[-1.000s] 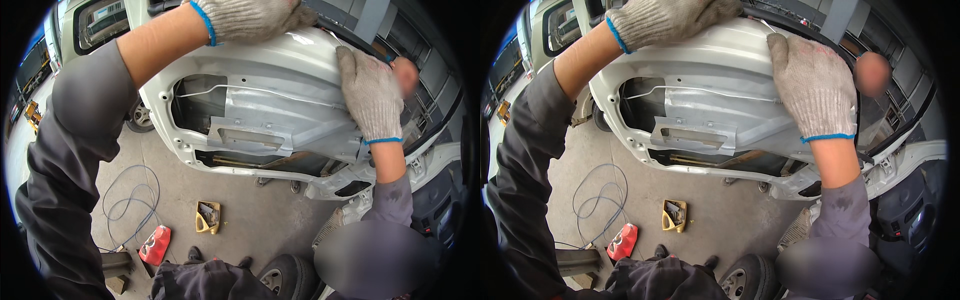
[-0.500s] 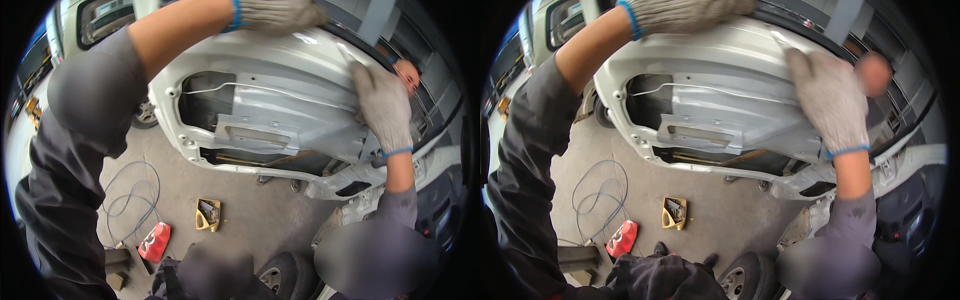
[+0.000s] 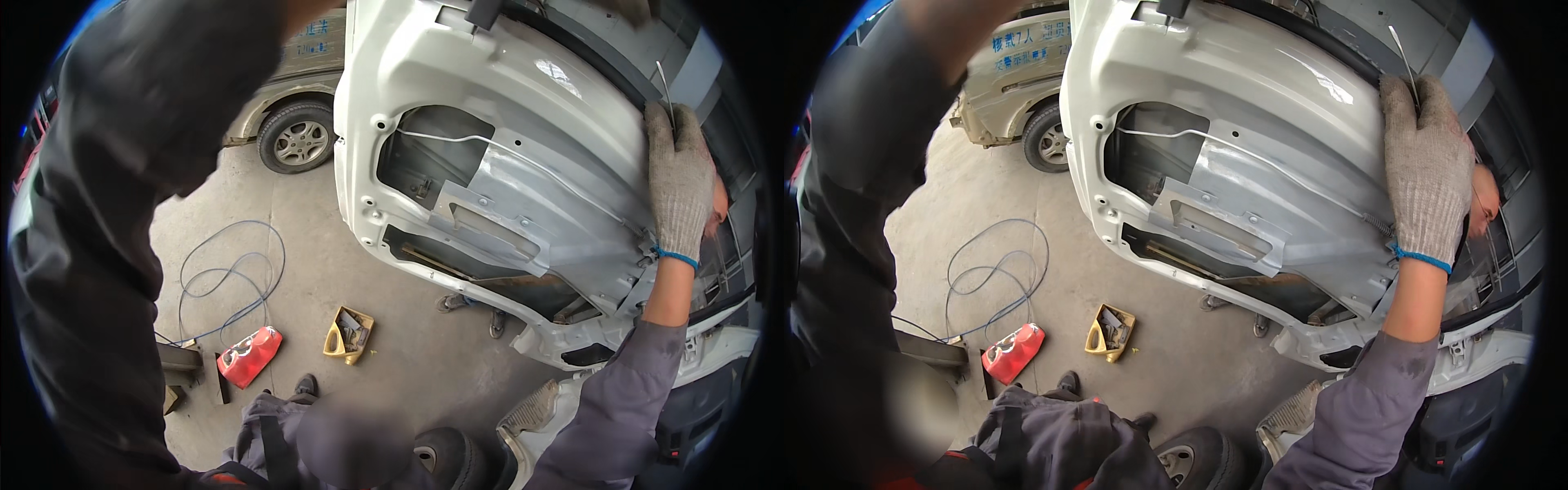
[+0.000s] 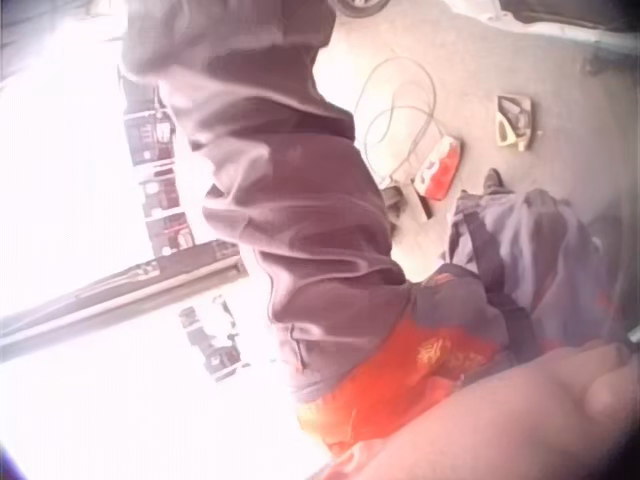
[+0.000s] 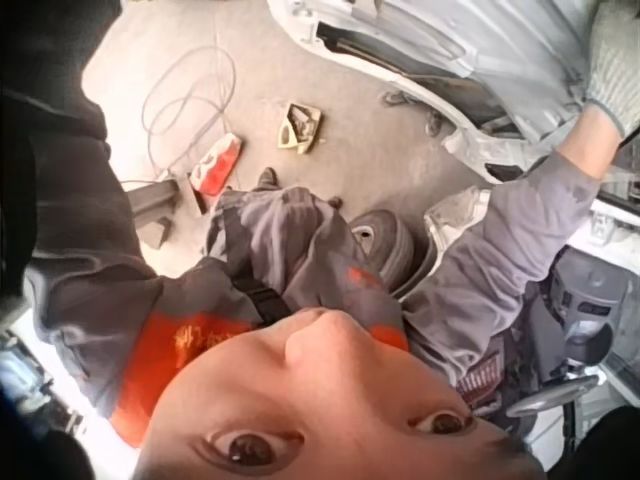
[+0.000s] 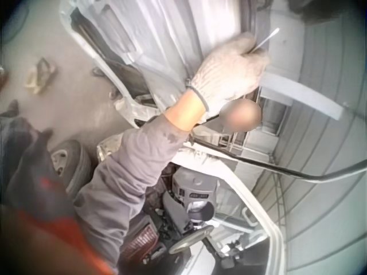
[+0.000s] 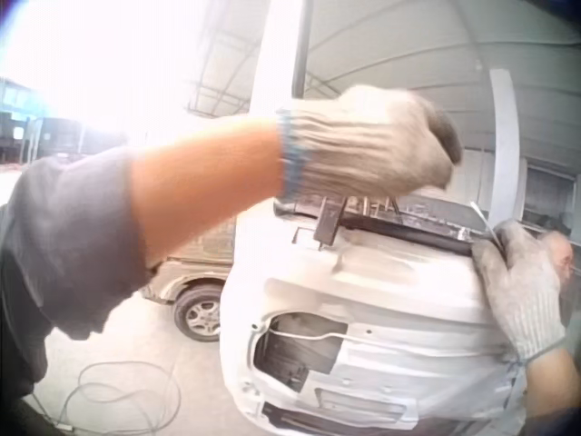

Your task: The person removes a rubber weather seal from a white vehicle door, manipulates it with a small tool, and then reinstalls the seal along the door frame. The person presses the seal into place by hand along the top and side edges of the door.

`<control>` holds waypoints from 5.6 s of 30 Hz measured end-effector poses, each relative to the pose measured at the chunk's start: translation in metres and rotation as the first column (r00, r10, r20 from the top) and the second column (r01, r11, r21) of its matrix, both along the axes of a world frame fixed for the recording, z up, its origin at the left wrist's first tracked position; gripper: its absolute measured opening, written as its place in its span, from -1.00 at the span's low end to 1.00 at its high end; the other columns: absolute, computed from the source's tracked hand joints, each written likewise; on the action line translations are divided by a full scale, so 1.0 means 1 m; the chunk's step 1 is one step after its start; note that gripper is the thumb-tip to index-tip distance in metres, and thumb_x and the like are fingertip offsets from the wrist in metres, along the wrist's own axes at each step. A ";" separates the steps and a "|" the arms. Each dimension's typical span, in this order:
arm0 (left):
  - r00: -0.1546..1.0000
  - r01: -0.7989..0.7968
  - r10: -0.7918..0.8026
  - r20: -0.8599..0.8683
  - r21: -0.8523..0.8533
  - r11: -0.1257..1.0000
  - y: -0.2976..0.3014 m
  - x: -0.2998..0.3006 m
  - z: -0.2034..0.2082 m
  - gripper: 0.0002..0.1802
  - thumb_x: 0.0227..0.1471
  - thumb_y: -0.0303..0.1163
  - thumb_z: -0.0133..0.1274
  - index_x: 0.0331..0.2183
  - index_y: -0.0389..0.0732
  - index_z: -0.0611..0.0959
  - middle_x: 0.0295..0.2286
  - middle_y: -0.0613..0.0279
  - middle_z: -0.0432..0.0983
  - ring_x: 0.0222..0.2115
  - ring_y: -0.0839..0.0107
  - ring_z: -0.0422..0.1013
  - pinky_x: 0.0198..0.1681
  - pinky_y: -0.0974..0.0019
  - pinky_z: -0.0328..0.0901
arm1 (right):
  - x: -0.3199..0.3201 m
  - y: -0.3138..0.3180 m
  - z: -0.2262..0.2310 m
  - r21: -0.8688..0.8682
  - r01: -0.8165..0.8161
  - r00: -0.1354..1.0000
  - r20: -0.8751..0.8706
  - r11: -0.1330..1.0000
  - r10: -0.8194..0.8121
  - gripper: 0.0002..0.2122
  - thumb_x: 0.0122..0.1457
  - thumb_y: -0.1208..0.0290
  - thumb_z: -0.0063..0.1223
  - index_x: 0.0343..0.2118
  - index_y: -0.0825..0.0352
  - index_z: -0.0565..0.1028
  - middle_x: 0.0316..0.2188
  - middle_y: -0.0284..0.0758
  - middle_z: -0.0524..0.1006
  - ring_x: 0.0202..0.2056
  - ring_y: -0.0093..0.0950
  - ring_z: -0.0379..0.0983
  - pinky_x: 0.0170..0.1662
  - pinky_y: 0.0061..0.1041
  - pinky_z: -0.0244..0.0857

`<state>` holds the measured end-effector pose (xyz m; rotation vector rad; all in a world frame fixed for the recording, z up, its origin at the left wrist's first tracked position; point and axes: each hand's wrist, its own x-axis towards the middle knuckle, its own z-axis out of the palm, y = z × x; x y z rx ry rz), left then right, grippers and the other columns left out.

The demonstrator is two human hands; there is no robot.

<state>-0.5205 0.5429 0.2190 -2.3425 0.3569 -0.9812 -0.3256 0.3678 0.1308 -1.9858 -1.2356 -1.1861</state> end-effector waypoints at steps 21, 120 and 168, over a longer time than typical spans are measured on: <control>0.758 -0.307 0.292 0.583 -0.076 0.949 0.040 -0.049 -0.118 -0.53 -0.21 -0.41 0.19 -0.12 -0.14 0.64 -0.12 0.17 0.55 0.09 0.04 0.32 0.31 -0.28 0.01 | -0.025 0.060 -0.020 0.178 -0.174 0.837 0.544 0.969 0.051 -0.83 0.16 0.28 0.22 -0.22 0.16 0.67 -0.24 -0.31 0.62 -0.16 -0.23 0.55 -0.10 -0.25 0.47; 0.922 -0.384 0.387 0.020 0.188 0.904 -0.312 0.368 -0.162 -0.67 0.05 -0.43 0.14 -0.09 -0.09 0.69 -0.16 0.20 0.58 -0.05 0.22 0.50 0.03 0.16 0.42 | 0.476 -0.405 -0.183 -0.623 0.182 0.957 -0.066 0.761 -0.283 -0.63 0.18 0.43 0.01 0.08 0.13 0.49 0.00 -0.14 0.52 -0.16 -0.11 0.60 -0.02 -0.17 0.50; 0.739 -0.328 0.283 -0.611 0.041 0.944 -0.378 0.488 -0.162 -0.79 -0.12 -0.42 0.11 -0.41 -0.04 0.80 -0.45 0.06 0.67 -0.35 0.06 0.60 -0.26 0.07 0.45 | 0.494 -0.407 -0.234 -0.279 0.095 0.983 -0.126 0.955 -0.135 -0.64 0.28 0.39 -0.14 0.12 0.06 0.46 0.15 -0.23 0.45 0.03 -0.13 0.52 0.08 -0.16 0.44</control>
